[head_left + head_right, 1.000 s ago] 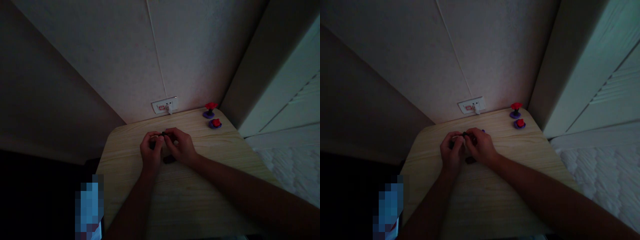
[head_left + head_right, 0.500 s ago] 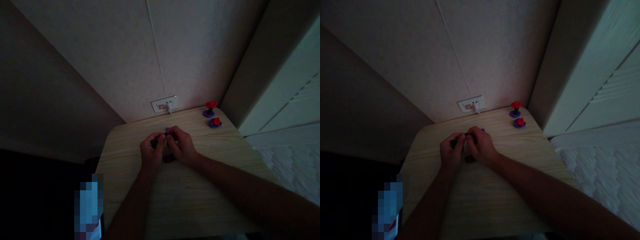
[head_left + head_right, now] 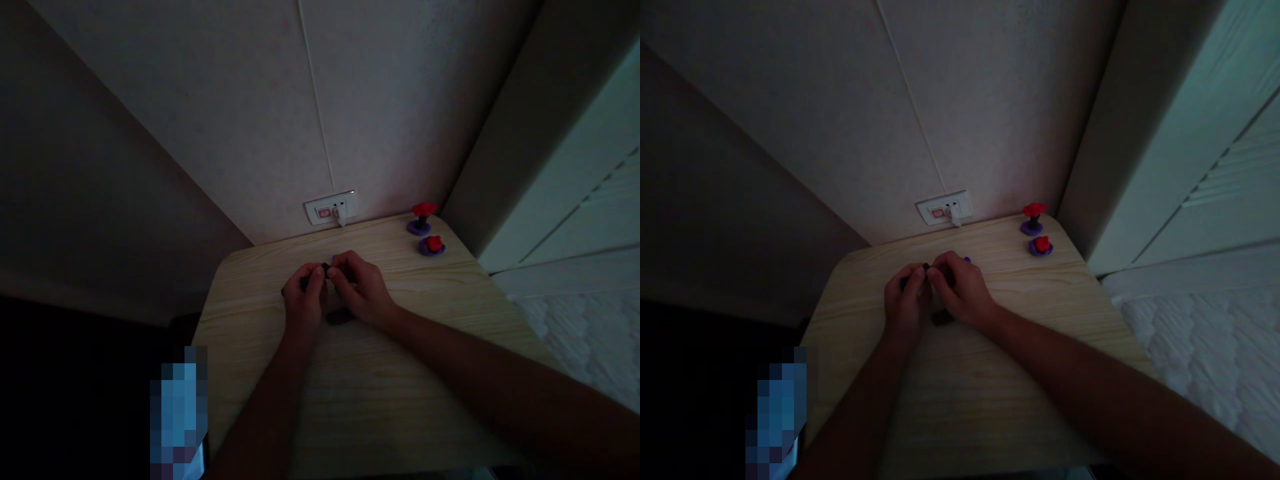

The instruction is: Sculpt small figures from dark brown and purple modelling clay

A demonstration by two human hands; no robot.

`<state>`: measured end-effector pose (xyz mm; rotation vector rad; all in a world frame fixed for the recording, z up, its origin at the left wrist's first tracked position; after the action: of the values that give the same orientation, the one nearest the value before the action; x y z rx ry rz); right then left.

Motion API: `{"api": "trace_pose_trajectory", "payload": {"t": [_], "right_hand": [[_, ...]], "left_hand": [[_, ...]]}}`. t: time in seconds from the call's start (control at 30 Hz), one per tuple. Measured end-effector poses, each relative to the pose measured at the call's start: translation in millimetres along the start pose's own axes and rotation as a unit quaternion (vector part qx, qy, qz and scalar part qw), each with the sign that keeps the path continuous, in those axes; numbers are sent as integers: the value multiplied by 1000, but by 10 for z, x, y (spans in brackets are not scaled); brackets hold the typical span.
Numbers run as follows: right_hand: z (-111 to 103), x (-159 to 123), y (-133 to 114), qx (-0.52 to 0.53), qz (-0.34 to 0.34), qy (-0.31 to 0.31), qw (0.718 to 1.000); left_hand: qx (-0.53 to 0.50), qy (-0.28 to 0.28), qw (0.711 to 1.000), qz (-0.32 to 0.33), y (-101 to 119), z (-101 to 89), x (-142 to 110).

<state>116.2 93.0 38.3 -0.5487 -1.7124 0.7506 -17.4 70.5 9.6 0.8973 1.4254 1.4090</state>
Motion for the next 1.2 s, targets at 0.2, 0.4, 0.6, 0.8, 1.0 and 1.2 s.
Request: {"api": "trace_pose_trajectory", "payload": {"t": [0.2, 0.4, 0.6, 0.8, 1.0, 1.2], "right_hand": [[23, -27, 107, 27, 39, 17, 999], [42, -24, 58, 25, 27, -5, 999], [78, -19, -58, 4, -30, -47, 998], [89, -14, -109, -2, -45, -51, 998], [54, -38, 30, 36, 28, -14, 999], [31, -97, 172, 76, 76, 28, 994]], "left_hand": [[-51, -11, 999, 3, 21, -7, -4], [20, -3, 999, 39, 107, -47, -10], [30, -22, 999, 13, 90, -31, 7], [-144, -48, 983, -100, -42, 73, 1], [-202, -77, 965, -152, -86, 182, -29], [-95, -55, 990, -90, -60, 130, -16]]}}
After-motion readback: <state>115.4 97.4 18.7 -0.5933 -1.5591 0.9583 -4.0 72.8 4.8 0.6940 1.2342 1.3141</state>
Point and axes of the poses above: each hand's wrist, its own x-axis towards the middle knuckle, its own z-axis out of the palm, y = z × x, the point moved 8 cm from there along x, towards the middle knuckle, and after that the axes turned 13 degrees about -z, right-handed, at the moved point
